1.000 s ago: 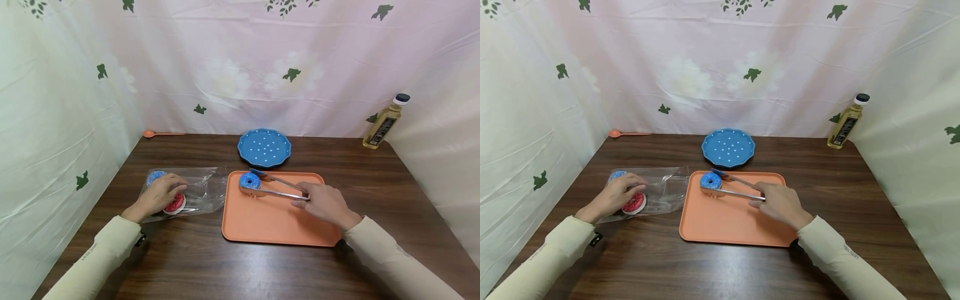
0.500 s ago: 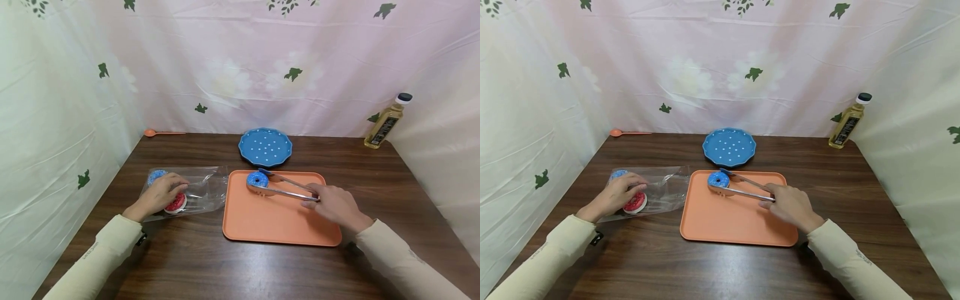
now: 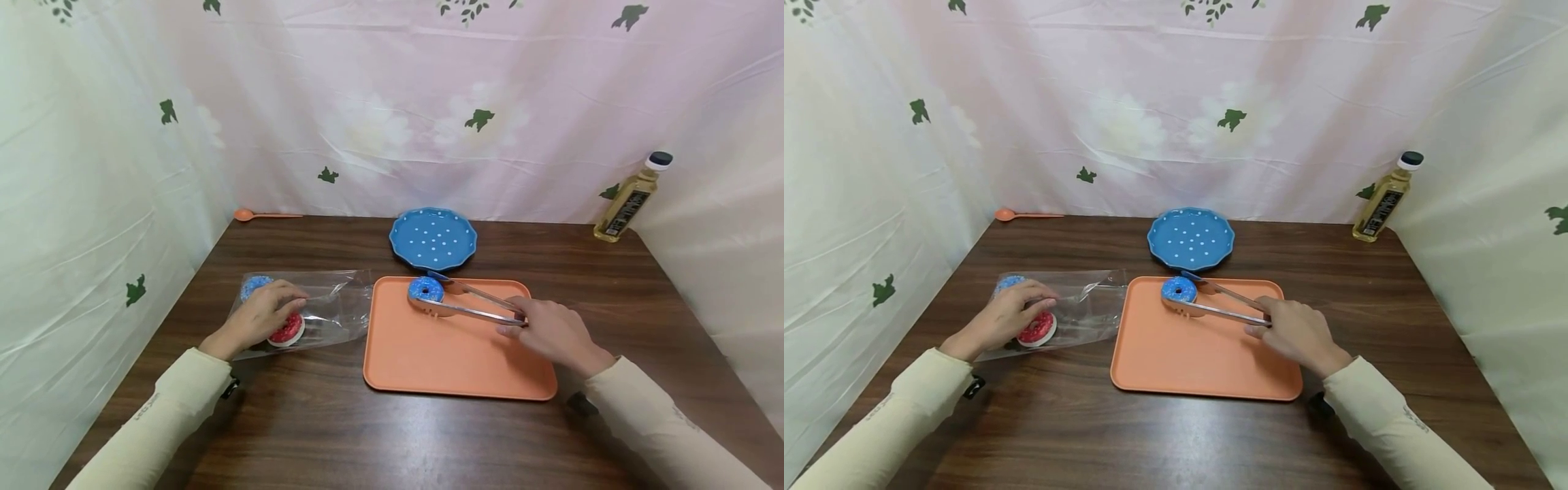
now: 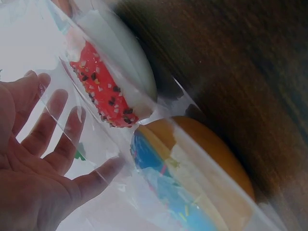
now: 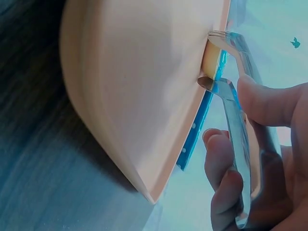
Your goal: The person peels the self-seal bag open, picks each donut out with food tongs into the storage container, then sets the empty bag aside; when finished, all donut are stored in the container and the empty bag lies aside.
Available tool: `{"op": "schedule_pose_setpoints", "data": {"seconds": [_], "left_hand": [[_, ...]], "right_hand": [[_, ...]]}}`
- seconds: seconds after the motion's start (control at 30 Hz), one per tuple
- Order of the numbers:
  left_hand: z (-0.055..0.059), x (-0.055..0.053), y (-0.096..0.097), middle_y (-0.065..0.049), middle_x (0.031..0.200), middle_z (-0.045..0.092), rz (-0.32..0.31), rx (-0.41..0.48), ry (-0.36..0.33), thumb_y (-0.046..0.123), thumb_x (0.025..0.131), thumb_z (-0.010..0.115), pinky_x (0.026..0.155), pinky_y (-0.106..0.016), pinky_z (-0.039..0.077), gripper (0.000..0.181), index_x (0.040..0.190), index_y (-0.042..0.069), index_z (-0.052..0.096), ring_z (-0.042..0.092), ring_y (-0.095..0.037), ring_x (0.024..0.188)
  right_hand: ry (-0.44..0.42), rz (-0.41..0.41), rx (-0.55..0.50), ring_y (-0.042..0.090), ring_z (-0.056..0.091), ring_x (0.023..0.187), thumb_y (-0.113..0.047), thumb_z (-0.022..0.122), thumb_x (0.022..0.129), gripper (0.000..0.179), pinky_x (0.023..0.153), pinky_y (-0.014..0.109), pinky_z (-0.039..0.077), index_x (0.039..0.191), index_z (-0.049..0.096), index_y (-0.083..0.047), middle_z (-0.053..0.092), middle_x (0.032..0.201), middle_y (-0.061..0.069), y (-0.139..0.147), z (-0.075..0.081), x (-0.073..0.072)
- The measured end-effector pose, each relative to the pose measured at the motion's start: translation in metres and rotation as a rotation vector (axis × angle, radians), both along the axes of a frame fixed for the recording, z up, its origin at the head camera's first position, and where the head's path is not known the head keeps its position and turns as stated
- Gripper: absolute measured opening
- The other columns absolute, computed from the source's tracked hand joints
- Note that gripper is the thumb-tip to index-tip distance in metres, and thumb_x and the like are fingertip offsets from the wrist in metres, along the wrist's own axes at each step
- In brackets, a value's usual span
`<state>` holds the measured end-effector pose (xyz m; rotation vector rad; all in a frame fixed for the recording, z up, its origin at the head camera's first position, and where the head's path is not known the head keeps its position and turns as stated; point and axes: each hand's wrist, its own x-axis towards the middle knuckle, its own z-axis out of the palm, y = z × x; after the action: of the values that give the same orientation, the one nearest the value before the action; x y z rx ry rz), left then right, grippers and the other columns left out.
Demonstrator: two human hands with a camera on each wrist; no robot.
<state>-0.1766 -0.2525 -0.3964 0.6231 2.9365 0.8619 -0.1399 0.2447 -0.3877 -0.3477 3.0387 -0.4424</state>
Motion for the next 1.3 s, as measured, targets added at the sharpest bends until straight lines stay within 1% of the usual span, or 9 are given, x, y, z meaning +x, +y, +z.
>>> {"op": "schedule_pose_setpoints", "data": {"seconds": [0.23, 0.33, 0.47, 0.53, 0.6, 0.77, 0.97, 1.1, 1.3], "left_hand": [[0.0, 0.0, 0.001, -0.009, 0.12, 0.065, -0.003, 0.004, 0.004, 0.023, 0.103, 0.061, 0.096, -0.054, 0.048, 0.027, 0.119, 0.005, 0.073, 0.059, -0.03, 0.114], [-0.001, 0.0, 0.001, -0.009, 0.12, 0.065, -0.005, 0.008, 0.007, 0.021, 0.103, 0.062, 0.096, -0.054, 0.048, 0.026, 0.119, 0.005, 0.073, 0.06, -0.03, 0.114], [-0.002, 0.0, 0.002, -0.009, 0.119, 0.066, -0.018, 0.009, 0.016, 0.022, 0.103, 0.061, 0.096, -0.053, 0.049, 0.026, 0.118, 0.004, 0.073, 0.061, -0.029, 0.112], [-0.001, -0.001, 0.002, -0.009, 0.118, 0.065, -0.021, 0.013, 0.016, 0.022, 0.103, 0.061, 0.095, -0.052, 0.05, 0.026, 0.119, 0.004, 0.073, 0.061, -0.028, 0.111], [0.0, -0.001, 0.001, -0.008, 0.118, 0.065, -0.016, 0.016, 0.016, 0.021, 0.103, 0.061, 0.094, -0.052, 0.05, 0.026, 0.119, 0.005, 0.073, 0.061, -0.027, 0.109], [0.001, -0.001, 0.001, -0.007, 0.118, 0.065, -0.005, 0.021, 0.009, 0.02, 0.103, 0.062, 0.093, -0.052, 0.051, 0.024, 0.118, 0.005, 0.073, 0.061, -0.027, 0.109], [0.0, 0.0, 0.002, -0.008, 0.12, 0.065, -0.011, 0.016, 0.016, 0.022, 0.103, 0.062, 0.095, -0.052, 0.049, 0.025, 0.118, 0.005, 0.073, 0.06, -0.029, 0.113], [0.001, 0.0, 0.002, -0.008, 0.12, 0.064, -0.006, 0.024, 0.006, 0.023, 0.103, 0.061, 0.095, -0.052, 0.049, 0.026, 0.118, 0.005, 0.073, 0.059, -0.029, 0.113], [0.003, 0.001, 0.002, -0.008, 0.119, 0.065, -0.003, 0.021, 0.002, 0.023, 0.103, 0.061, 0.096, -0.053, 0.049, 0.026, 0.119, 0.005, 0.073, 0.059, -0.029, 0.114]], "right_hand": [[-0.002, 0.002, -0.003, 0.016, 0.045, 0.058, -0.043, 0.077, 0.088, 0.031, 0.049, 0.033, 0.034, 0.086, 0.061, -0.016, 0.05, 0.067, -0.003, 0.0, 0.0, 0.001], [-0.006, 0.004, -0.002, 0.016, 0.046, 0.058, -0.043, 0.078, 0.087, 0.033, 0.048, 0.033, 0.036, 0.096, 0.066, -0.013, 0.054, 0.07, -0.003, -0.002, 0.001, 0.001], [-0.009, -0.022, 0.008, 0.016, 0.049, 0.06, -0.043, 0.079, 0.086, 0.045, 0.05, 0.033, 0.038, 0.112, 0.069, -0.009, 0.06, 0.077, -0.003, -0.005, 0.007, 0.0], [0.0, -0.034, 0.006, 0.017, 0.05, 0.061, -0.043, 0.079, 0.086, 0.045, 0.05, 0.033, 0.038, 0.113, 0.068, -0.008, 0.061, 0.078, -0.003, -0.006, 0.012, -0.001], [0.007, -0.034, -0.001, 0.018, 0.05, 0.061, -0.042, 0.078, 0.086, 0.043, 0.05, 0.034, 0.038, 0.109, 0.068, -0.007, 0.061, 0.077, -0.002, -0.009, 0.017, -0.003], [0.026, 0.0, -0.015, 0.017, 0.051, 0.061, -0.042, 0.076, 0.088, 0.045, 0.05, 0.034, 0.038, 0.116, 0.067, -0.007, 0.062, 0.078, -0.003, -0.018, 0.025, -0.006], [0.03, 0.048, -0.051, 0.014, 0.051, 0.06, -0.041, 0.077, 0.089, 0.054, 0.049, 0.033, 0.039, 0.131, 0.064, -0.008, 0.066, 0.088, -0.002, -0.032, 0.025, -0.011], [0.036, 0.082, -0.051, 0.014, 0.053, 0.062, -0.04, 0.076, 0.09, 0.053, 0.05, 0.033, 0.041, 0.132, 0.065, -0.009, 0.067, 0.091, -0.001, -0.039, 0.023, -0.014], [0.09, 0.131, -0.029, 0.015, 0.062, 0.07, -0.039, 0.074, 0.092, 0.047, 0.05, 0.032, 0.044, 0.129, 0.069, -0.012, 0.072, 0.095, 0.001, -0.05, 0.022, -0.018]]}}
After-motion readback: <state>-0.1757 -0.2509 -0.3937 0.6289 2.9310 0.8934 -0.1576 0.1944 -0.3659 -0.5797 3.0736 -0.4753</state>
